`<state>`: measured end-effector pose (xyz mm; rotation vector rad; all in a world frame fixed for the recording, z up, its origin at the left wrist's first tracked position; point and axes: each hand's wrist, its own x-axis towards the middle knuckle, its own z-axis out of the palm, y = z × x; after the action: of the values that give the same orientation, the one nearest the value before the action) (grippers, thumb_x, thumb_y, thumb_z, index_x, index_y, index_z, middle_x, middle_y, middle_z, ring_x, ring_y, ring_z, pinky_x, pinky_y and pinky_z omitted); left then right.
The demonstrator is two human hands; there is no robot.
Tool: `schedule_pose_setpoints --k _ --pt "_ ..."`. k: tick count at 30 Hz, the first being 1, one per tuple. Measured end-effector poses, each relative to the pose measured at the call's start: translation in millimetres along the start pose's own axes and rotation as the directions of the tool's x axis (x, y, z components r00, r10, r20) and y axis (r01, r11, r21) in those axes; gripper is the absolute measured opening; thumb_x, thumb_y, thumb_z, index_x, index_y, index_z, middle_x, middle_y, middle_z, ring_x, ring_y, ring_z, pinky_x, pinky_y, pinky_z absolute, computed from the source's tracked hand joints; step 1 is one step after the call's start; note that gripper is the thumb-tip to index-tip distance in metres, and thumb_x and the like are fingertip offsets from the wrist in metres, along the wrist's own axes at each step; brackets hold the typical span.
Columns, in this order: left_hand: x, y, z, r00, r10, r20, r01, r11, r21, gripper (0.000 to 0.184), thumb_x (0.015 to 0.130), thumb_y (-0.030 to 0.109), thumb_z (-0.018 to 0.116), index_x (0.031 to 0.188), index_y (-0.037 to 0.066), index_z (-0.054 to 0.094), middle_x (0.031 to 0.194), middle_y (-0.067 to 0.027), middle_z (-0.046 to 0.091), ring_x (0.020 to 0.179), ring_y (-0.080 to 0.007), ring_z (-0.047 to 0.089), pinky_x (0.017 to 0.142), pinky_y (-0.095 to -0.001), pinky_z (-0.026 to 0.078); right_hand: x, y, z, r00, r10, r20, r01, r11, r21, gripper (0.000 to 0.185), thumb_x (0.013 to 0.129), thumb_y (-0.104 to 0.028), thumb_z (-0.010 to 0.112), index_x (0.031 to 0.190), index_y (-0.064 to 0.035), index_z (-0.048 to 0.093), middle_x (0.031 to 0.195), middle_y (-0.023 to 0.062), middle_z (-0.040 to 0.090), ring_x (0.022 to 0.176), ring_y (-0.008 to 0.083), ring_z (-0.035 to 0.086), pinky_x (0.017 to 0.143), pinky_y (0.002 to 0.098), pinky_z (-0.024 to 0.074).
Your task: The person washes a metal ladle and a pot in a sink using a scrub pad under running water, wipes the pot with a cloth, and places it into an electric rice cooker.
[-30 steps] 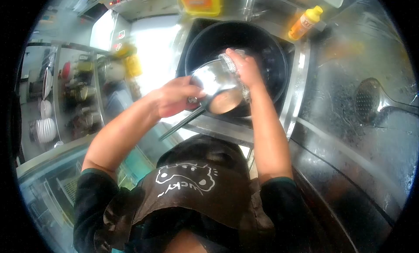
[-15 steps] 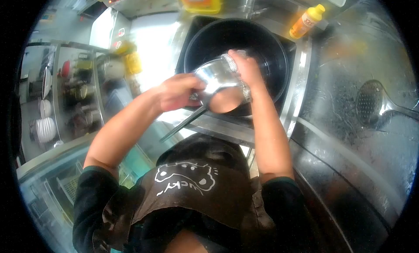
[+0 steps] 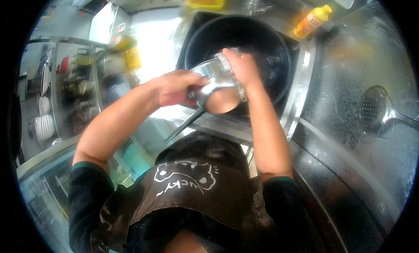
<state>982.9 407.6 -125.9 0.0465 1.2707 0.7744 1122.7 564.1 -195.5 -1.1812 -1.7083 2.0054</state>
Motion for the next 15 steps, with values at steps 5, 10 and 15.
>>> schedule_pose_setpoints --k 5,10,15 --pt "-3 -8 -14 0.982 0.085 0.171 -0.076 0.995 -0.058 0.034 0.084 0.022 0.071 0.11 0.005 0.059 0.102 -0.0085 0.057 0.098 -0.0202 0.054 0.088 -0.044 0.045 -5 -7 0 0.999 -0.017 0.052 0.012 0.995 0.098 0.028 0.09 -0.031 0.066 0.079 -0.0051 0.07 0.073 -0.0005 0.065 0.064 0.0075 0.057 0.06 0.0251 0.0433" --pt "-4 2 -10 0.992 0.032 0.123 -0.03 0.999 -0.017 0.033 0.085 0.022 0.071 0.109 0.004 0.058 0.1 -0.0095 0.057 0.097 -0.0218 0.054 0.086 -0.0449 0.046 -6 -15 1 0.998 -0.004 0.066 0.003 1.0 0.025 0.03 0.09 -0.032 0.065 0.079 -0.0052 0.07 0.071 -0.0003 0.065 0.063 0.0075 0.057 0.06 0.025 0.0433" --pt "-2 8 -10 0.999 -0.027 0.047 0.028 0.999 -0.016 0.036 0.084 0.021 0.072 0.11 0.002 0.057 0.098 -0.0113 0.056 0.098 -0.026 0.054 0.087 -0.0488 0.048 3 -8 9 0.998 0.022 0.058 -0.016 0.996 -0.093 0.032 0.09 -0.033 0.065 0.078 -0.0043 0.07 0.07 0.0009 0.065 0.063 0.0079 0.057 0.059 0.0249 0.0437"
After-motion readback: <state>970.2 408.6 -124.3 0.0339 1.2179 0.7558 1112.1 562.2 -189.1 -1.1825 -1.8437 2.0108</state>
